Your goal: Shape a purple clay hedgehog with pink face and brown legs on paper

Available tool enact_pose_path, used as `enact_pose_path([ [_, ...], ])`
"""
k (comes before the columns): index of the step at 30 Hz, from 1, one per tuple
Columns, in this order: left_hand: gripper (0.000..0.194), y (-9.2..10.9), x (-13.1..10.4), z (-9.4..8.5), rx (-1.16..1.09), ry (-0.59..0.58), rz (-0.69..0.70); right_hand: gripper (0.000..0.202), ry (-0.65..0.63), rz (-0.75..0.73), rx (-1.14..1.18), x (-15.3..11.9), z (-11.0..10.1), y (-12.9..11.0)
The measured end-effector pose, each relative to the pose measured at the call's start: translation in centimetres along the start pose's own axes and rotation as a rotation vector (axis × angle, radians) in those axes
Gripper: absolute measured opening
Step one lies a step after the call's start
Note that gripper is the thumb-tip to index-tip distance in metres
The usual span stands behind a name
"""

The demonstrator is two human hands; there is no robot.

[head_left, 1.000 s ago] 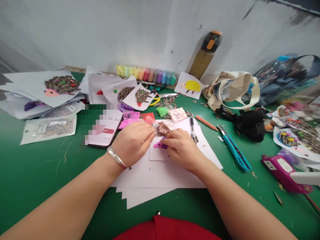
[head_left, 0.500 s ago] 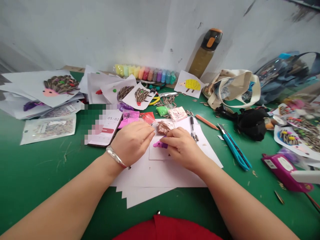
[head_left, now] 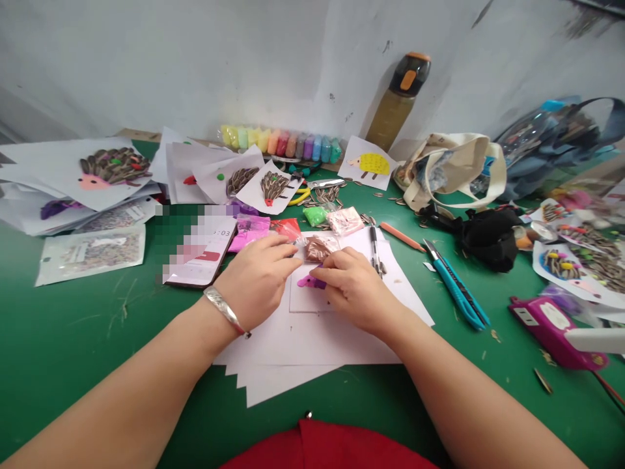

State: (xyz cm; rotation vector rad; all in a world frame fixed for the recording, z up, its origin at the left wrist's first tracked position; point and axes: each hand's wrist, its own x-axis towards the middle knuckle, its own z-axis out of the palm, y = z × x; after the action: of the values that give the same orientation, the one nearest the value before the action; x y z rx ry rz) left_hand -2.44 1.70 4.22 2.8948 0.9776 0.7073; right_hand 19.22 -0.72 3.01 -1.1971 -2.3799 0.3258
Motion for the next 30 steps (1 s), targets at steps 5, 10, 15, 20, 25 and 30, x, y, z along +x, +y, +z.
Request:
enact_pose_path([
  [5, 0.033, 0.14, -0.51, 0.54, 0.034, -0.137, -0.011, 0.035, -0.033, 0.027, -0.033, 0.09, -0.3, -0.13],
  [10, 0.031, 0.2, -0.68, 0.88, 0.003, -0.184, -0.031, 0.035, -0.029, 0.024, -0.027, 0.02, -0.39, 0.03],
  [15, 0.029, 0.12, -0.81, 1.02, -0.016, -0.18, -0.025, 0.034, -0.002, 0.022, -0.008, -0.01, -0.35, 0.26],
  [20, 0.032, 0.34, -0.77, 0.68, 0.034, -0.247, -0.057, 0.034, -0.03, 0.028, -0.018, 0.1, -0.46, 0.2],
  [25, 0.037, 0.57, -0.63, 0.38, 0.093, -0.273, -0.084, 0.034, -0.036, 0.042, -0.02, 0.12, -0.58, 0.23],
  [30, 0.036, 0.51, -0.72, 0.59, 0.063, -0.262, -0.064, 0.035, -0.083, 0.027, 0.01, 0.1, -0.48, 0.0],
])
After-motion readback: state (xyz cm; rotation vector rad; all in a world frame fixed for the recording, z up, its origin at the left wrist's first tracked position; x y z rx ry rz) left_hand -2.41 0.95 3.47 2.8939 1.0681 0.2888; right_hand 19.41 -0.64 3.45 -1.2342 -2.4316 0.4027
